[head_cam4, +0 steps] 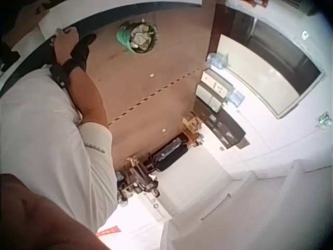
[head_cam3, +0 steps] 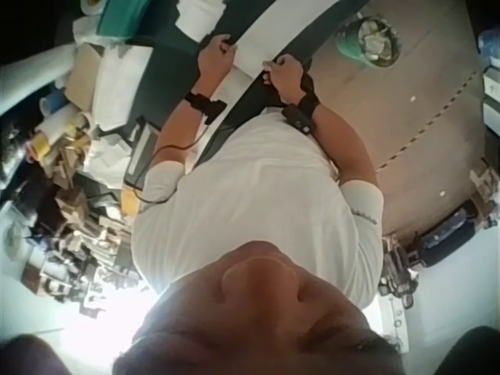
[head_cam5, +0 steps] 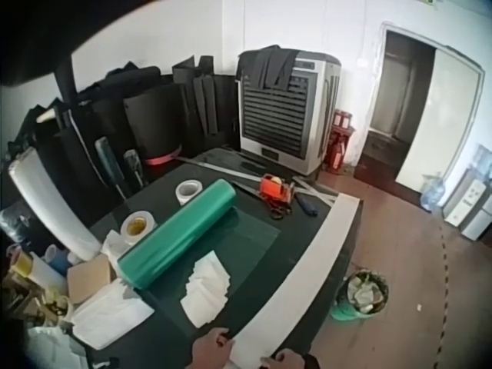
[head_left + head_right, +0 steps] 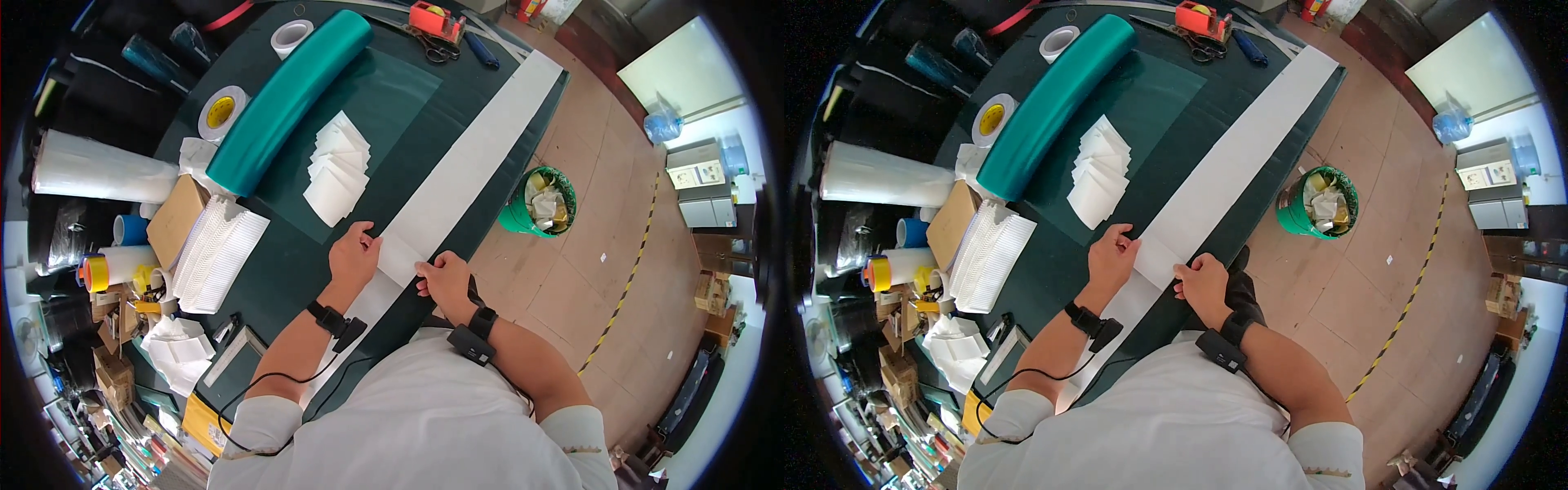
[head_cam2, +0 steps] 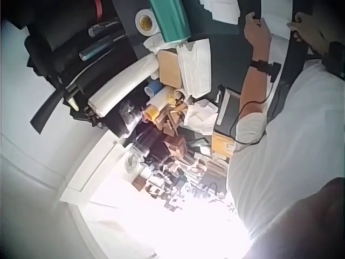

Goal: The person folds a white paper strip by hand, measures it with a ruler, and cuts it using a utility knife. They then pick up a roll of white tape, place it onto the paper strip, and walk away with both items.

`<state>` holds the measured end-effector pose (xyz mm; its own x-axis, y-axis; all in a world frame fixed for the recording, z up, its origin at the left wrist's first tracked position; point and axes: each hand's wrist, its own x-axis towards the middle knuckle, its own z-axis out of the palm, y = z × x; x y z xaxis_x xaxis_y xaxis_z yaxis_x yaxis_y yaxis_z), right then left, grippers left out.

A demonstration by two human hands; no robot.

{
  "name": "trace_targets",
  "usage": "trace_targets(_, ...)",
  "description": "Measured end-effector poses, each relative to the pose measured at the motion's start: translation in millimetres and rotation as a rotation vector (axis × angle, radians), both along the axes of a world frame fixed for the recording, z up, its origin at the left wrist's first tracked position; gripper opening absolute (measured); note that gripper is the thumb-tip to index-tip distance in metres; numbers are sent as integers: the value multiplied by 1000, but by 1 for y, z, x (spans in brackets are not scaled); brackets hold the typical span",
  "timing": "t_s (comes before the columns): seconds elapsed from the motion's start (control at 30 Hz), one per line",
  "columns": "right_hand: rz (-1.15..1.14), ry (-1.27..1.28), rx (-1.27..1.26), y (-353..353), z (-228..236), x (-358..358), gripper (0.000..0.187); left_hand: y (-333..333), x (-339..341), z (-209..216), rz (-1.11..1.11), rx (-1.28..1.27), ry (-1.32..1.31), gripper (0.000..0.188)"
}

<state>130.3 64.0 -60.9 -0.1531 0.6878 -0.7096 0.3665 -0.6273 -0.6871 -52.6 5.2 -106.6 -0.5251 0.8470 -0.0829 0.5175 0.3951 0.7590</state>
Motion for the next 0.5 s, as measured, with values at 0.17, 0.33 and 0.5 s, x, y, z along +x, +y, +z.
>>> trace_targets(0.17, -23, 11, 4, -1, -3, 0, 29, 0, 1, -1, 7, 11, -10, 33)
trace_targets(0.33, -50, 9, 11, -2, -4, -1, 29, 0, 1, -2, 3, 13, -8, 33)
trace_targets(0.5, -66, 7, 13, -2, -6, -1, 31, 0, 0, -1, -8, 13, 12, 33)
